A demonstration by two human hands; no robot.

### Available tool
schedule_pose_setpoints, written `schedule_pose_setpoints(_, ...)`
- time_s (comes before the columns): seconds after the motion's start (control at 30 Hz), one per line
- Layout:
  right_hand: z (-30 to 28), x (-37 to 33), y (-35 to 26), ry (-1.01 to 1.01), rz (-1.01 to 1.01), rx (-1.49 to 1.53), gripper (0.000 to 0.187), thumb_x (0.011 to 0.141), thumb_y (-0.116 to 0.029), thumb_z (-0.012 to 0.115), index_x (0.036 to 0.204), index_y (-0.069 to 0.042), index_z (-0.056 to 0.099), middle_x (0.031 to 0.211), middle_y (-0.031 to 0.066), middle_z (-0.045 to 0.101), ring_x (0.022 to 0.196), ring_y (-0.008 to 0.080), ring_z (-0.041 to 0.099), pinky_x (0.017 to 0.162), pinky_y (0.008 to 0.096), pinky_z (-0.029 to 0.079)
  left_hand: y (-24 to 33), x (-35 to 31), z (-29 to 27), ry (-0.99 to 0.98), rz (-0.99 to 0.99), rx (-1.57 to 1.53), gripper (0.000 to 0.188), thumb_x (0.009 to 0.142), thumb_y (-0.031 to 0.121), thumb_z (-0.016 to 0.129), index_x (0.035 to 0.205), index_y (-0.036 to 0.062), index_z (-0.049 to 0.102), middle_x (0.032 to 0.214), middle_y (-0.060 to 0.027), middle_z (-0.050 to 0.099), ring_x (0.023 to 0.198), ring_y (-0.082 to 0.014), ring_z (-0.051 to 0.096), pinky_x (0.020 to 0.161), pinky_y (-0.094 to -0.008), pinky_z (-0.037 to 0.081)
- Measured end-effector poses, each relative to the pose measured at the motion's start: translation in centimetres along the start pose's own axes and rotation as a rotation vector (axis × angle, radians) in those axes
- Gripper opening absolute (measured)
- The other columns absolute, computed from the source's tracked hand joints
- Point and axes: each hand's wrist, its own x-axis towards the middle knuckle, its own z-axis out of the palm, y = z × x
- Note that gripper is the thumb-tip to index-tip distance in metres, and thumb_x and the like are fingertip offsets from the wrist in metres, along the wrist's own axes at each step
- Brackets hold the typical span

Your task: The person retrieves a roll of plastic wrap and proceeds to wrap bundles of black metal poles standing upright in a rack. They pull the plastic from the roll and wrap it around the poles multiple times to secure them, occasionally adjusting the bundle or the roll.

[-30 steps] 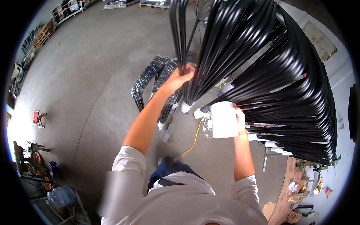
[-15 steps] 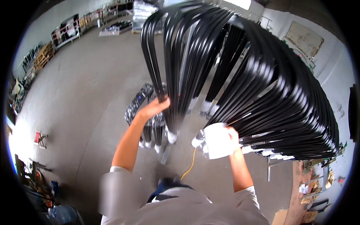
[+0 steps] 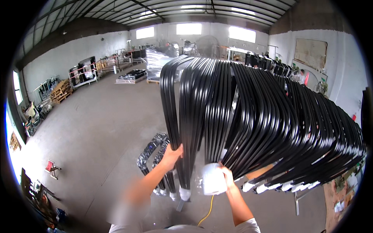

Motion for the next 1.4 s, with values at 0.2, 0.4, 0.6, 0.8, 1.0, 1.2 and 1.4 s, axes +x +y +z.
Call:
schedule_pose_setpoints(0.2,1.3,-3.9,2.0,-0.215,-0.271,-0.108,0.07,0.059,-0.017,0.057,0.124,-0.012,0.032,0.113,0.0212,0.049,0.099,0.0313,0.052,0.083,0.0389,0.045,4.1,2.0,2.0,0.06,-0.136,-0.084,0.032,0.085,0.035,0.054,0.069,0.0073,0.05,0.056,0.0021,0.043,0.05,-0.008,0.04,0.046,-0.0231,0.032)
schedule_pose_setpoints(0.4,1.9,-3.1,4.5,-0.319,-0.179,0.076,0.075,0.057,-0.025,0.057,0.125,-0.005,0.034,0.125,0.0242,0.039,0.104,0.0351,0.05,0.087,0.0445,0.043,6.2,6.3,2.9,0.041,-0.281,-0.041,0.037,0.087,0.037,0.051,0.063,0.0087,0.048,0.052,0.0032,0.039,0.047,-0.0076,0.037,0.045,-0.0228,0.03)
schedule_pose_setpoints(0.6,3.1,-2.5,5.5,-0.386,-0.079,0.257,0.081,0.055,-0.025,0.061,0.127,-0.003,0.031,0.129,0.0263,0.033,0.097,0.0344,0.055,0.08,0.0418,0.049,4.8,11.5,2.1,-0.049,-0.321,-0.109,0.045,0.083,0.043,0.055,0.054,0.0095,0.046,0.051,0.0013,0.042,0.046,-0.009,0.038,0.044,-0.0233,0.03)
schedule_pose_setpoints(0.8,3.8,-2.4,7.2,-0.369,-0.147,0.34,0.085,0.056,-0.035,0.059,0.13,-0.006,0.028,0.128,0.0268,0.034,0.095,0.0327,0.055,0.078,0.0392,0.05,4.7,13.2,1.7,-0.127,-0.401,-0.118,0.048,0.081,0.048,0.055,0.052,0.0101,0.046,0.048,-0.0005,0.042,0.044,-0.0106,0.039,0.042,-0.0241,0.032)
schedule_pose_setpoints(1.0,5.9,-3.2,8.6,-0.168,-0.191,0.325,0.068,0.062,-0.043,0.049,0.122,-0.011,0.039,0.12,0.0174,0.046,0.083,0.0293,0.058,0.066,0.0377,0.052,4.3,12.6,0.8,-0.275,-0.434,-0.34,0.028,0.084,0.036,0.055,0.069,0.0122,0.056,0.057,0.0037,0.049,0.045,-0.007,0.042,0.042,-0.0202,0.04)
schedule_pose_setpoints(1.2,3.9,-1.8,9.2,-0.304,-0.217,0.282,0.07,0.059,-0.039,0.055,0.119,-0.006,0.037,0.109,0.0191,0.051,0.079,0.0354,0.059,0.063,0.0434,0.053,0.3,11.4,-1.6,-0.107,-0.215,-0.972,0.032,0.076,0.016,0.064,0.106,0.0082,0.055,0.089,-0.0022,0.058,0.081,-0.0135,0.054,0.071,-0.0311,0.05)
schedule_pose_setpoints(1.4,4.3,-0.5,10.1,-0.216,-0.232,0.422,0.063,0.064,-0.041,0.06,0.114,-0.006,0.046,0.113,0.0196,0.05,0.081,0.0394,0.058,0.07,0.0469,0.05,-17.4,-4.3,-8.4,-0.441,-0.863,-0.21,0.079,0.081,0.066,0.024,0.135,0.0083,0.024,0.137,-0.0101,0.029,0.125,-0.0226,0.027,0.102,-0.0392,0.022)
